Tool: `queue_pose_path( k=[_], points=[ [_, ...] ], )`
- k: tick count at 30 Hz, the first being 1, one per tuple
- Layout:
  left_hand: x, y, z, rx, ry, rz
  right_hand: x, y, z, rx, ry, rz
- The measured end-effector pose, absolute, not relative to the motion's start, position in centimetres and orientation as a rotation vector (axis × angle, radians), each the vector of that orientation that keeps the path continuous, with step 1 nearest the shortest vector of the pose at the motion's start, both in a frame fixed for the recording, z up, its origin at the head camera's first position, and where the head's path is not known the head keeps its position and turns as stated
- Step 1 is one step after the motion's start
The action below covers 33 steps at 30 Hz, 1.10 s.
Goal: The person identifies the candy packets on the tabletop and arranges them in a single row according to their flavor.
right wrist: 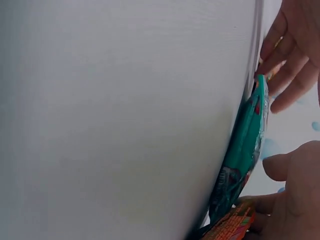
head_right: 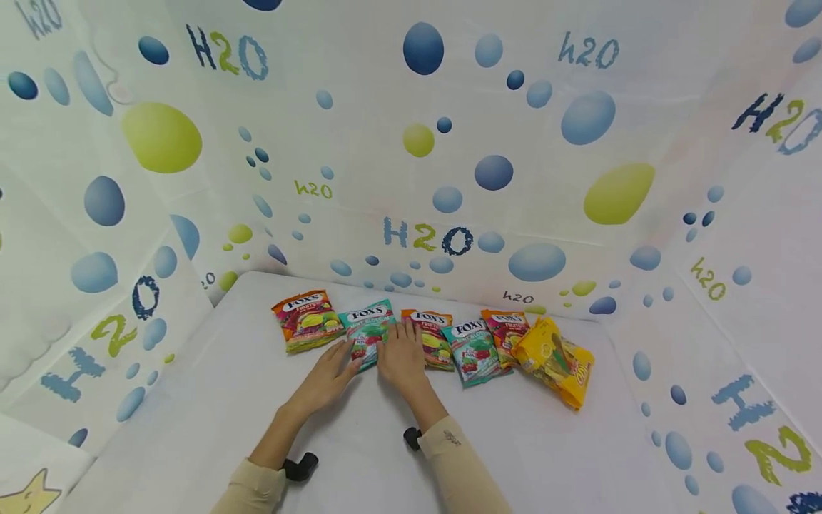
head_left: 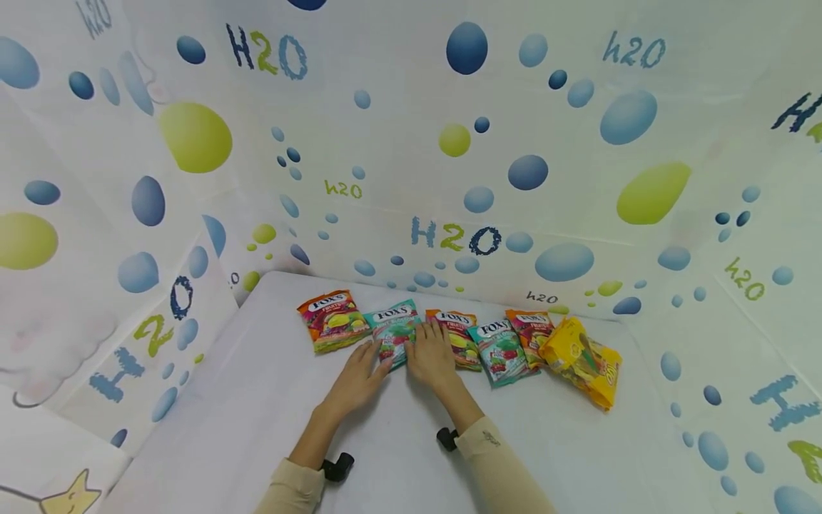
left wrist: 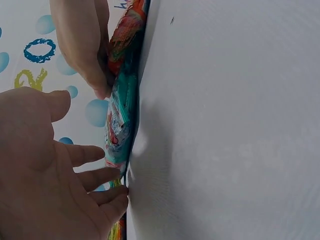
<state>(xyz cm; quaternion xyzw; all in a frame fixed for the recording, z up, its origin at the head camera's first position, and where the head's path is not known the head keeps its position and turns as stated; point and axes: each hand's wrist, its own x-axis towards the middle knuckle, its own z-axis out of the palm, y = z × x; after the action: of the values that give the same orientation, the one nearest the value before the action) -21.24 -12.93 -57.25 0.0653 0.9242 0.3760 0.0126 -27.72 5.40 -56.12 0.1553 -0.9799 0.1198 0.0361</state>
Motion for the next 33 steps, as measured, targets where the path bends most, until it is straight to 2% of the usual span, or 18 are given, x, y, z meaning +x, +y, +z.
queue_pose_path(
  k=[13, 33],
  points=[
    [-21.8, -12.6, -57.3, 0.206, 2.806, 1.335, -28.7, 4.3, -56.5, 0.389, -3.028, 0.367],
    [-22.1, -12.4, -56.7, 0.135, 2.657, 1.559, -29.5, 4.5, -56.7, 0.318, -2.885, 0.817]
  ],
)
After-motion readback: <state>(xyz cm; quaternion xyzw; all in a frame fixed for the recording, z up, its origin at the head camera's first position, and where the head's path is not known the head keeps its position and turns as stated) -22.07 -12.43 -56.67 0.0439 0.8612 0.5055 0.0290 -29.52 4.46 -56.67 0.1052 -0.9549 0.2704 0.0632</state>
